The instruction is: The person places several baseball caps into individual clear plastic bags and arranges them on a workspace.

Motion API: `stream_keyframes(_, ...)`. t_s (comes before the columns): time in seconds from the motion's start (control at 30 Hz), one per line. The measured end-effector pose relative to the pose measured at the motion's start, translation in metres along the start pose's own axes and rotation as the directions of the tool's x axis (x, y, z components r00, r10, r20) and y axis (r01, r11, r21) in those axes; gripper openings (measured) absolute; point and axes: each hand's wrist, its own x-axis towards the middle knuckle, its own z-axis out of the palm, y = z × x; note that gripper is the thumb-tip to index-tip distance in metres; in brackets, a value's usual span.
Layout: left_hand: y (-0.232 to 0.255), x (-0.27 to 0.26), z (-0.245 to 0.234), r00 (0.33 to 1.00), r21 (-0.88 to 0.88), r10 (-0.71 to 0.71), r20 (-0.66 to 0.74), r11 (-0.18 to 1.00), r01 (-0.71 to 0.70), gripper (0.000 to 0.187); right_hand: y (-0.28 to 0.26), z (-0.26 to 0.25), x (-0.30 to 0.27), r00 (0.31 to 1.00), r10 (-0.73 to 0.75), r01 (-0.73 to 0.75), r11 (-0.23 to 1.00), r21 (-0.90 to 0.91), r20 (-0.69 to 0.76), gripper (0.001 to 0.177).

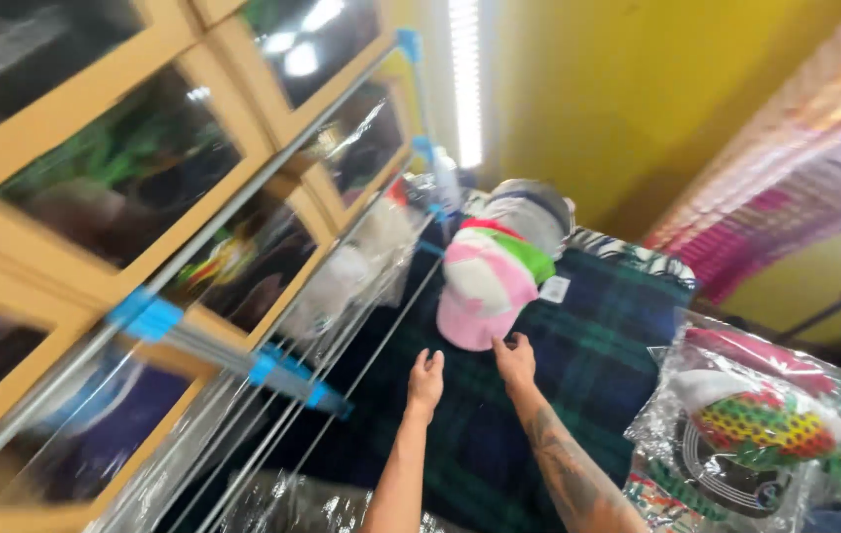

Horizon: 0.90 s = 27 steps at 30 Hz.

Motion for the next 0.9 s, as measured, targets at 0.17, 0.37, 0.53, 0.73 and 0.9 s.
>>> stream_keyframes(0.17, 0.006, 0.060, 0.050, 0.935, -0.364, -0.301, -0.186, 0.905, 0.218, 0.077, -0.008, -0.007, 0.018, 0.983, 0.181, -0.183, 0.975, 0.128, 0.023, 0.065)
stream_keyframes(0.37, 0.027, 0.077, 0.059, 0.925, -0.551, -0.380, -0.017, 0.775, 0.309, 0.048, -0.005, 0.009, 0.036, 0.969, 0.246, -0.240, 0.964, 0.116, -0.034, 0.043)
stream_keyframes(0.53, 0.050, 0.055, 0.061, 0.907, -0.740, -0.418, 0.058, 0.592, 0.320, 0.052, -0.029, -0.003, 0.005, 0.965, 0.238, -0.262, 0.855, 0.447, 0.111, 0.051)
stream_keyframes(0.73, 0.078, -0.035, 0.036, 0.945, -0.863, -0.307, 0.116, 0.439, 0.249, 0.033, -0.048, -0.034, -0.066, 0.915, -0.076, -0.320, 0.464, 0.826, 0.397, 0.038)
stream_keyframes(0.9, 0.057, -0.180, -0.034, 0.959, -0.798, -0.267, 0.092, 0.557, 0.231, 0.037, -0.029, -0.067, -0.152, 0.788, -0.286, -0.406, 0.424, 0.810, 0.545, 0.054)
